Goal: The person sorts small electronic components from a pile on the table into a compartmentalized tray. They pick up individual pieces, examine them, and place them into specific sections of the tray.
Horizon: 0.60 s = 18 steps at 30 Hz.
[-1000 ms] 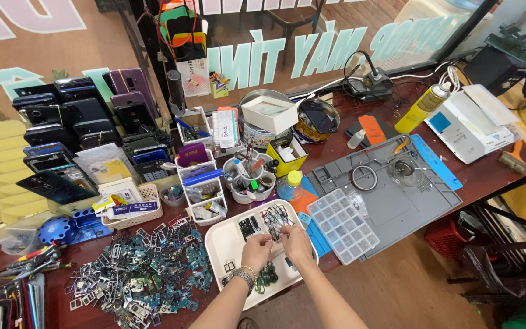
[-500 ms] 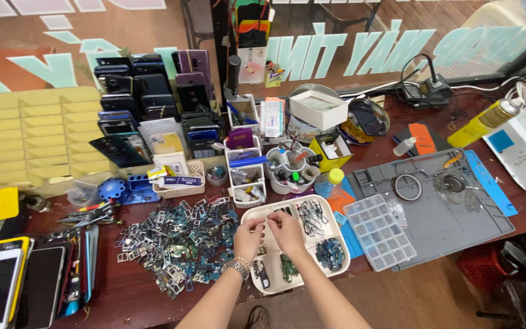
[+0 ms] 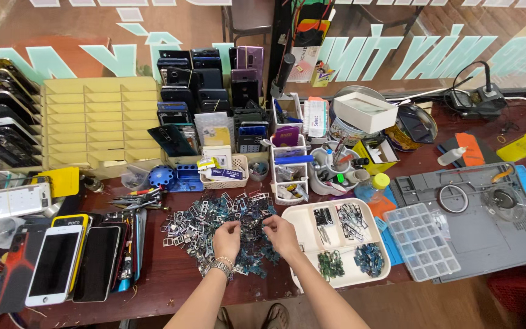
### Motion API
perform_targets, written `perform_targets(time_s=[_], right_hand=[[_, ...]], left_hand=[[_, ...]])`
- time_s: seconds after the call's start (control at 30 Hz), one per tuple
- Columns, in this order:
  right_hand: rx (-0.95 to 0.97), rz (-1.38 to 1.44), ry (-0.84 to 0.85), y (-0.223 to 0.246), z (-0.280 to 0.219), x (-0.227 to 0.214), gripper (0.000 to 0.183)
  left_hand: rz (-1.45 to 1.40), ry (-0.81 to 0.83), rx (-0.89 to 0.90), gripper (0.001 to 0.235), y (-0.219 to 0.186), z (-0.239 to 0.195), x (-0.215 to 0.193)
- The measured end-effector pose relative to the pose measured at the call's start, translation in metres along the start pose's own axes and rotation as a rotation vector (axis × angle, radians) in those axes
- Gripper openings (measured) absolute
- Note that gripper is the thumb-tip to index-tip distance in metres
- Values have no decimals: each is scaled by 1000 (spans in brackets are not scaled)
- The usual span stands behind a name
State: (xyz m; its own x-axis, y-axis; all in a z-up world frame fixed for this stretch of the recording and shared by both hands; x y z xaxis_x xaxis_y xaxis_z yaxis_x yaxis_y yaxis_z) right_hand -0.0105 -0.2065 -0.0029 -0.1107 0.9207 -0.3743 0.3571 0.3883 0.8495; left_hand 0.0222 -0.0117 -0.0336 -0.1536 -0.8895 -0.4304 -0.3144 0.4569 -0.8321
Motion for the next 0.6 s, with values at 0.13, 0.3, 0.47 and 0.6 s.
perform_targets(time_s=[0.13, 0.3, 0.47, 0.6], right_hand=[[-15, -20, 17, 10, 7, 20, 20], [-139, -269, -65, 50, 0, 30, 25], [-149, -477, -38, 80, -1, 35, 29], [-111, -515, -42, 74, 7, 35, 23]], left_hand=[[19, 24, -49, 22, 14, 7, -17], [-152, 186, -216, 24, 20, 13, -24], [-81, 175, -47, 25, 14, 23, -32], [-67, 226, -98, 24, 14, 28, -32]])
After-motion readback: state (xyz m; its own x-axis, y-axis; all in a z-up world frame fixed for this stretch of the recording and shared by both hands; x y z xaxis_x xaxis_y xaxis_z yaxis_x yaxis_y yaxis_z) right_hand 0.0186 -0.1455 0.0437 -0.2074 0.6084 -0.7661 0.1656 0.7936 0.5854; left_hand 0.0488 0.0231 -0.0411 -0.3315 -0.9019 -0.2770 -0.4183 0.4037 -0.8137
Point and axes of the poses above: each hand's wrist, its own z-axis towards the middle knuckle, its own x-axis out of the palm, y = z × x, the point moved 4 cm from there along z, towards the middle knuckle, and after that the axes turned 12 degrees about y, right-handed, at the moved point
